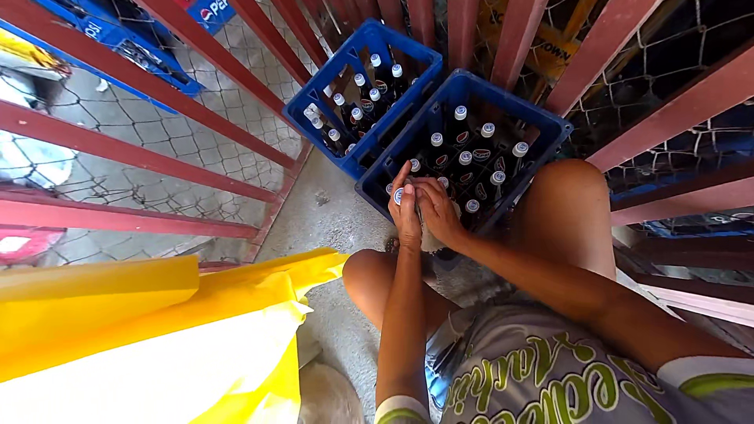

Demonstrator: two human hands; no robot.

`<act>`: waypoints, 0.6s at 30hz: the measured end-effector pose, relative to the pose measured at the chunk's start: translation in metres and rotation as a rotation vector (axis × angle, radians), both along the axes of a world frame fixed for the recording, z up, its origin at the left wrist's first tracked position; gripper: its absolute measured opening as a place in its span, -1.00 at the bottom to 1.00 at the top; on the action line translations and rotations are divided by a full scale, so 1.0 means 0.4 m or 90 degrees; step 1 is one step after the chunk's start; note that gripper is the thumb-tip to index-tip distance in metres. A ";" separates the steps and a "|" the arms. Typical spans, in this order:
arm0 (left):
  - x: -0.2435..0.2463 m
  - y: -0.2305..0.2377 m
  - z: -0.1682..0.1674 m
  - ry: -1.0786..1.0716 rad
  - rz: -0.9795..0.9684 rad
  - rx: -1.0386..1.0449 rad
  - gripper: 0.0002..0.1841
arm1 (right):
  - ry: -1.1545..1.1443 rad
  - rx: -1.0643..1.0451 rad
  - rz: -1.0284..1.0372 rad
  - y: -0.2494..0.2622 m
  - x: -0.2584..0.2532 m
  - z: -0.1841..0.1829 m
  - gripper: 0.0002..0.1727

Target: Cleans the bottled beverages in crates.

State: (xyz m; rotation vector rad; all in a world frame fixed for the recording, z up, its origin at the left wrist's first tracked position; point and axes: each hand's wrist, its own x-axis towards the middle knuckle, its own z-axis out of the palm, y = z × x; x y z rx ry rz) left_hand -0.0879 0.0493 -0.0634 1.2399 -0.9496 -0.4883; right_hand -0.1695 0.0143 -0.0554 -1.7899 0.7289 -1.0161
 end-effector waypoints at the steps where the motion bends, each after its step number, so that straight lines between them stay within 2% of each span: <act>1: 0.001 0.000 -0.004 0.001 0.000 -0.004 -0.27 | 0.002 -0.014 0.002 -0.018 -0.001 -0.035 -0.60; 3: 0.008 -0.003 -0.014 0.012 0.008 -0.006 -0.29 | 0.095 0.064 0.023 -0.072 -0.017 -0.082 -0.55; 5: 0.006 -0.004 -0.016 0.044 0.022 0.001 -0.38 | 0.259 0.158 0.056 -0.127 -0.045 -0.104 -0.49; 7: 0.005 -0.013 -0.013 0.051 0.029 0.005 -0.44 | 0.436 0.168 0.121 -0.186 -0.069 -0.107 -0.47; 8: 0.005 -0.015 -0.012 0.042 0.031 0.010 -0.46 | 0.470 0.175 0.138 -0.208 -0.076 -0.108 -0.47; 9: 0.004 -0.014 -0.010 0.035 0.033 0.016 -0.48 | 0.438 0.202 0.118 -0.217 -0.083 -0.103 -0.48; 11: -0.001 -0.014 -0.005 0.031 0.048 0.027 -0.51 | 0.249 0.330 0.043 -0.209 -0.086 -0.050 -0.47; 13: -0.005 -0.011 0.002 0.021 0.057 0.044 -0.50 | 0.069 0.413 0.071 -0.172 -0.078 0.017 -0.43; 15: -0.002 -0.005 0.001 0.021 0.040 0.047 -0.47 | 0.026 0.336 0.139 -0.117 -0.063 0.029 -0.43; 18: 0.003 -0.009 0.000 0.041 0.041 0.022 -0.45 | 0.080 0.118 0.099 -0.080 -0.042 -0.025 -0.54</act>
